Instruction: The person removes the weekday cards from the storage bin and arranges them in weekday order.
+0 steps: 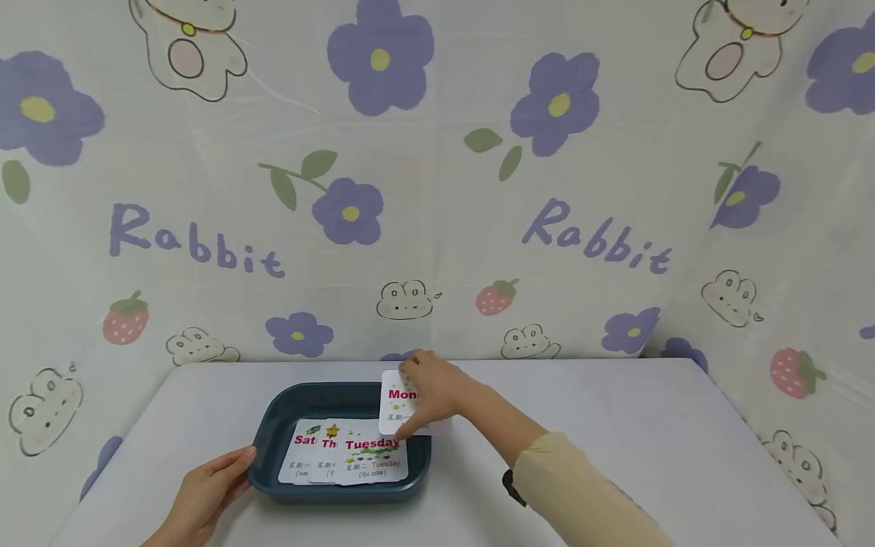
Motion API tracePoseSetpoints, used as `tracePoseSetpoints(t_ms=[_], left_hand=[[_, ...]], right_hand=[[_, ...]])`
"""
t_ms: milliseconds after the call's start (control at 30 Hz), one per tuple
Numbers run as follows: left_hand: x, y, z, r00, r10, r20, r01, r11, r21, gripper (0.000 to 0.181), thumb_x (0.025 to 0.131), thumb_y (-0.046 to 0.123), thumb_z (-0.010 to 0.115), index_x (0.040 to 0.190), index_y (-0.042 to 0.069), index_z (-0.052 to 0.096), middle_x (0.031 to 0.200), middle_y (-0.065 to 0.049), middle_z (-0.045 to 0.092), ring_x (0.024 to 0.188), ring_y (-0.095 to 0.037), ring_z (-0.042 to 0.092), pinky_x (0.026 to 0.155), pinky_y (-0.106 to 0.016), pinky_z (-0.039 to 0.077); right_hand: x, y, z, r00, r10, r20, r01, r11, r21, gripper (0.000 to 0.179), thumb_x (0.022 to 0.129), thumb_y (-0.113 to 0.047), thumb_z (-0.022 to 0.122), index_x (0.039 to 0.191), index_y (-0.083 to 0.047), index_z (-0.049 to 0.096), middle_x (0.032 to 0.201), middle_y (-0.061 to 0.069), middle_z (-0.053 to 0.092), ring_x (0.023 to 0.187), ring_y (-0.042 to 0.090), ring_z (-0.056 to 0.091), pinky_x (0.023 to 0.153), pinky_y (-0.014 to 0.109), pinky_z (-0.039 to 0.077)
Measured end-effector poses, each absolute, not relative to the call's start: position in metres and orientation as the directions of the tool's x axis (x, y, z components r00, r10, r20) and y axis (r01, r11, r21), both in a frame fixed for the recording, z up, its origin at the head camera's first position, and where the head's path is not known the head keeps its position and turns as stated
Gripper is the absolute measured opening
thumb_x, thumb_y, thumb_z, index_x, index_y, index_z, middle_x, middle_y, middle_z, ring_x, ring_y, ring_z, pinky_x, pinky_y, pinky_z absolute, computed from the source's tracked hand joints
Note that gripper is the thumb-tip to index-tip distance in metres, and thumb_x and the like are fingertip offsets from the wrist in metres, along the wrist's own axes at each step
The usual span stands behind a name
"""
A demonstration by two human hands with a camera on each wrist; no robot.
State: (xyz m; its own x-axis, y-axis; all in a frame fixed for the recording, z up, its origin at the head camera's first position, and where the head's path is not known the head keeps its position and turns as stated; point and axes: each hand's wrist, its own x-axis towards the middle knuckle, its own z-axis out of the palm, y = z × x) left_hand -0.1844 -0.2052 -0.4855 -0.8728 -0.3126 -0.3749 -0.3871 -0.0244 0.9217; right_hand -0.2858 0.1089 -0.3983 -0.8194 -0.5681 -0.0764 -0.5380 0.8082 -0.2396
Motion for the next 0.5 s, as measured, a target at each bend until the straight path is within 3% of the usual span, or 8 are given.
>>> tracePoseSetpoints(t_ms=[500], left_hand=[[-0.187,-0.202,-0.487,-0.863,-0.332,-0.382,-0.388,-0.050,0.920,0.056,0.083,0.027,0.070,0.122,-0.009,0.054,0.111,-0.018,0.063,0.077,-0.010,0.063,0.070,-0.025,0.056]], right_hand=[[-0.285,0.149,-0.399,-0.863,-0.499,-0.079,-0.469,0.850,-0.240,0.094,0.054,-0.054,0.083,0.130,-0.010,0.048,0.115,0.005,0.047,0.094,0.015,0.043,0.076,0.027,0.049]])
